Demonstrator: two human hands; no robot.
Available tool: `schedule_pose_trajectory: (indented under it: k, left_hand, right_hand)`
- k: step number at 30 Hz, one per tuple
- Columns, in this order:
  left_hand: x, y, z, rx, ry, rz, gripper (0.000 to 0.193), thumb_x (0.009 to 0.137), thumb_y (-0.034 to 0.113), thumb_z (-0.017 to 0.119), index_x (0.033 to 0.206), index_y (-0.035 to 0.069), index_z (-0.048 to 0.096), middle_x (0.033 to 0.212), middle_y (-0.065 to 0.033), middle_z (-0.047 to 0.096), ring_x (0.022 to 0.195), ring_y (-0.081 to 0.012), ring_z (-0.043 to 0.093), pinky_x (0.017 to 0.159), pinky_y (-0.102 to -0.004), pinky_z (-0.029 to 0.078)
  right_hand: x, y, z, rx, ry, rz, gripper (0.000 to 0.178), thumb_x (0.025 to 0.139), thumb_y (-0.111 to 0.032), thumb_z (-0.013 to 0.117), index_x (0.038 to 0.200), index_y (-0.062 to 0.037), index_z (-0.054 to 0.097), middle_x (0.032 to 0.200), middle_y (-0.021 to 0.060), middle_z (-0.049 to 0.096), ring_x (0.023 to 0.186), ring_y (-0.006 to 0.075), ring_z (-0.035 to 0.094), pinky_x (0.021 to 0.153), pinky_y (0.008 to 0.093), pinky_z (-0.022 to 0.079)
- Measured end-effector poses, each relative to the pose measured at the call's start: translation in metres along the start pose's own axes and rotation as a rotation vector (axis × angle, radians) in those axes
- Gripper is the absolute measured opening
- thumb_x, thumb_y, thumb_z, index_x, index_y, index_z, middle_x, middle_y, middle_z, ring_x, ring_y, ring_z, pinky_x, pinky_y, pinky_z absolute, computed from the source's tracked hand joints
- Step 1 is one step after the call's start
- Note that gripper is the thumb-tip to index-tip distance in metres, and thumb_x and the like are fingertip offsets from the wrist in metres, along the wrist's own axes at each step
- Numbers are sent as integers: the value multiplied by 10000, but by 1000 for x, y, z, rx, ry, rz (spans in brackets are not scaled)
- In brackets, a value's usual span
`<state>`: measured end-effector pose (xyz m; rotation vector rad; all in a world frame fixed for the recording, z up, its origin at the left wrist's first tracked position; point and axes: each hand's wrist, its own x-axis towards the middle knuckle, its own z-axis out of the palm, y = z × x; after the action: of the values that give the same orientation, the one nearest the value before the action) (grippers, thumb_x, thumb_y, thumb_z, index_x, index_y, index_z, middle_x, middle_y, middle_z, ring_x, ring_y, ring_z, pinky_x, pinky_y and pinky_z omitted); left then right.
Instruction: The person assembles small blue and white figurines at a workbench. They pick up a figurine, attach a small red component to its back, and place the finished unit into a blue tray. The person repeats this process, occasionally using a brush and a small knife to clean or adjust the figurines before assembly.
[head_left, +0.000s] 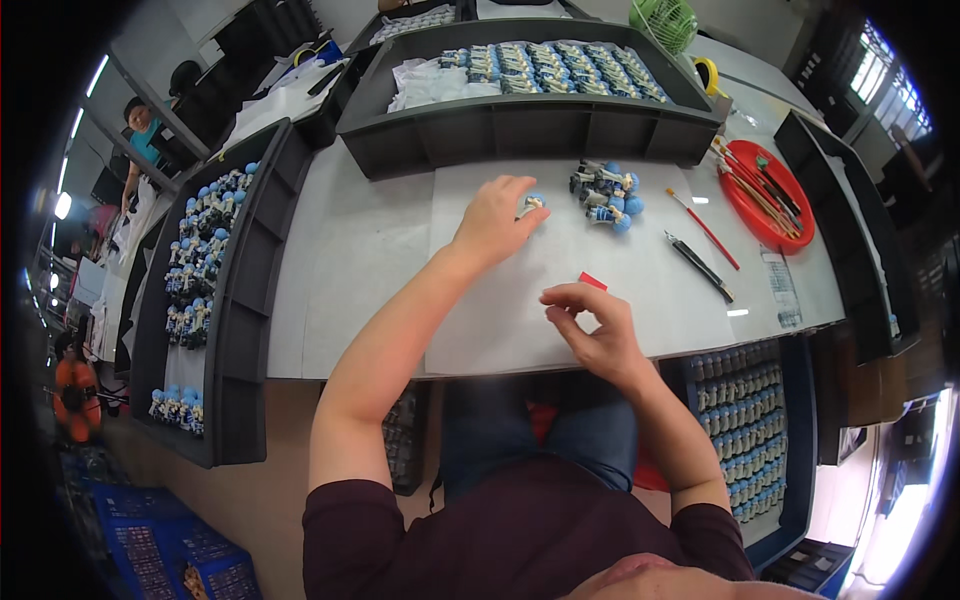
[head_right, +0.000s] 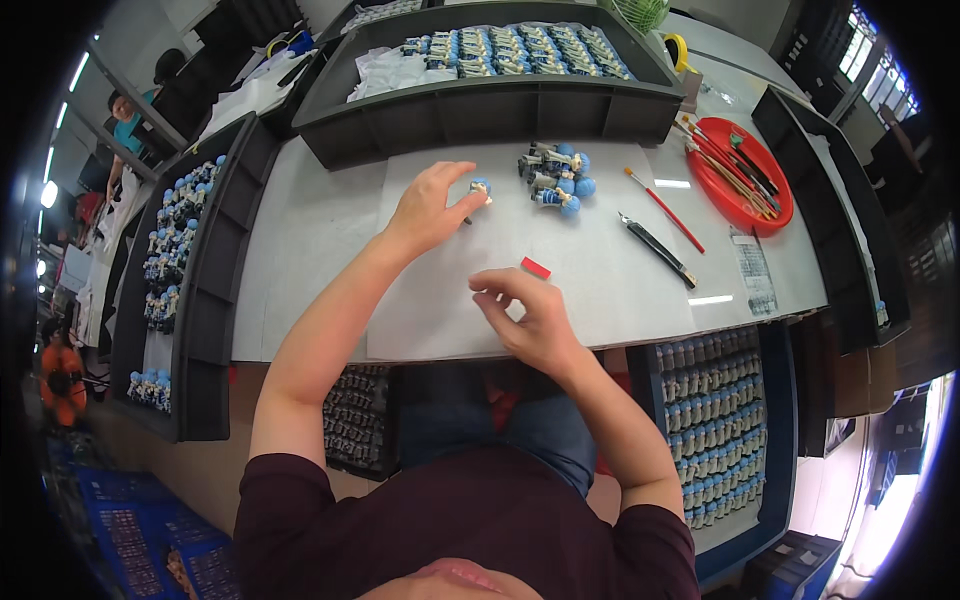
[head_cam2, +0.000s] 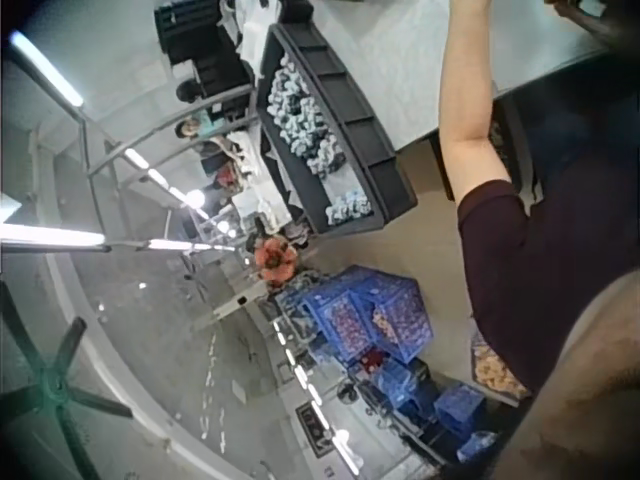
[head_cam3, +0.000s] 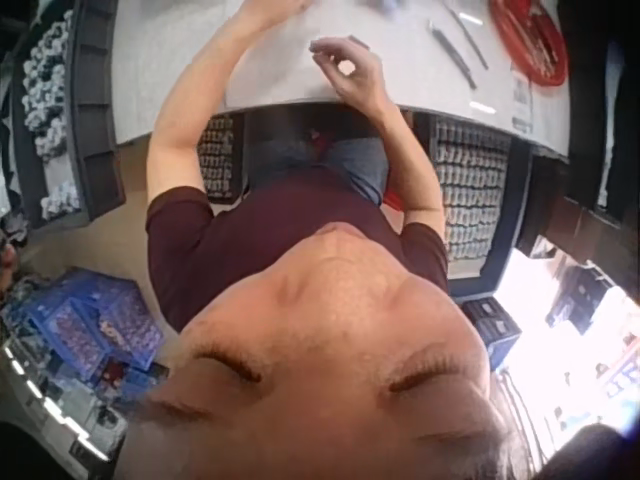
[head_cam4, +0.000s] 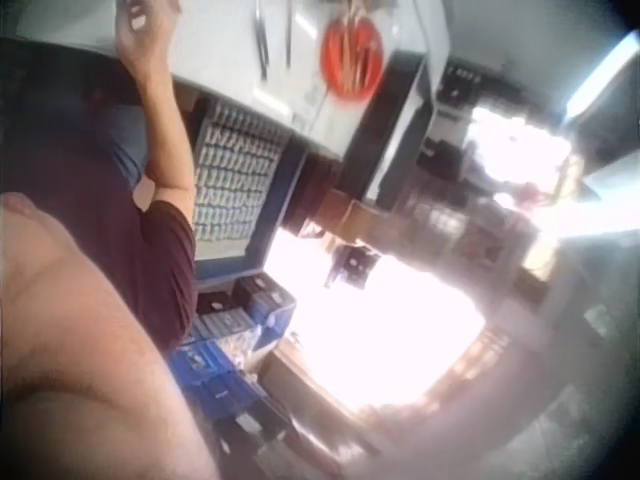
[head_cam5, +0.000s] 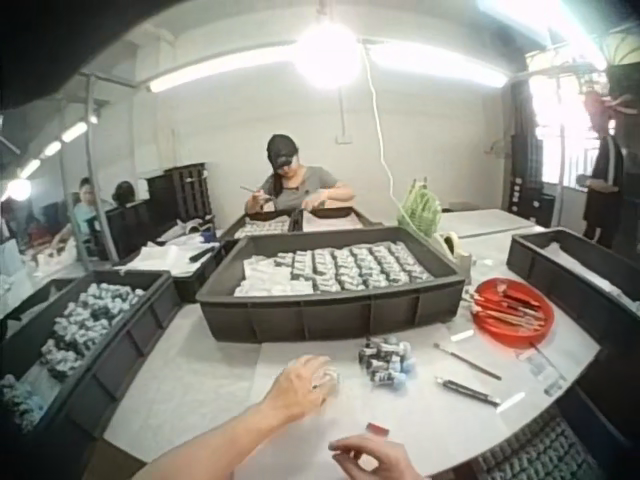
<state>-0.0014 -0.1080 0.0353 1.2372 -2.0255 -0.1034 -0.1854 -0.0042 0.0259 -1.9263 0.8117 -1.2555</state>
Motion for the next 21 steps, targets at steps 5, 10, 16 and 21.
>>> schedule_pose_trajectory:
  k: [5, 10, 16, 21]
  left_hand:
    - [10, -17, 18, -247, -267, -386, 501, 777, 147, 679, 1227, 13, 505, 1034, -148, 617, 806, -188, 619, 694, -301, 496]
    - [-16, 22, -21, -995, -289, -627, 452, 813, 64, 648, 1241, 32, 507, 1045, -92, 604, 885, -126, 592, 748, -257, 494]
    - [-69, 50, -21, -1340, -109, -774, 403, 861, 71, 601, 1245, 12, 497, 1056, -69, 601, 916, -132, 587, 807, -280, 496]
    - [-87, 42, -7, -1540, 60, -860, 334, 918, 113, 522, 1240, 25, 504, 1037, -73, 618, 906, -147, 596, 819, -300, 495]
  right_hand:
    - [-8, 15, 16, -91, -58, 47, 201, 788, 9, 623, 987, -12, 603, 895, 82, 640, 731, 141, 610, 613, 260, 487]
    - [-7, 21, 23, 196, 288, 268, 319, 827, -58, 639, 1110, 17, 514, 942, 96, 616, 768, 136, 602, 665, 244, 494]
    - [-12, 27, 20, 314, 123, 345, 204, 861, -31, 591, 1049, 43, 560, 942, 87, 632, 838, 120, 603, 731, 242, 488]
    - [-10, 25, 19, 237, 70, 371, 186, 868, -18, 574, 1043, 45, 578, 950, 88, 634, 874, 128, 605, 760, 253, 489]
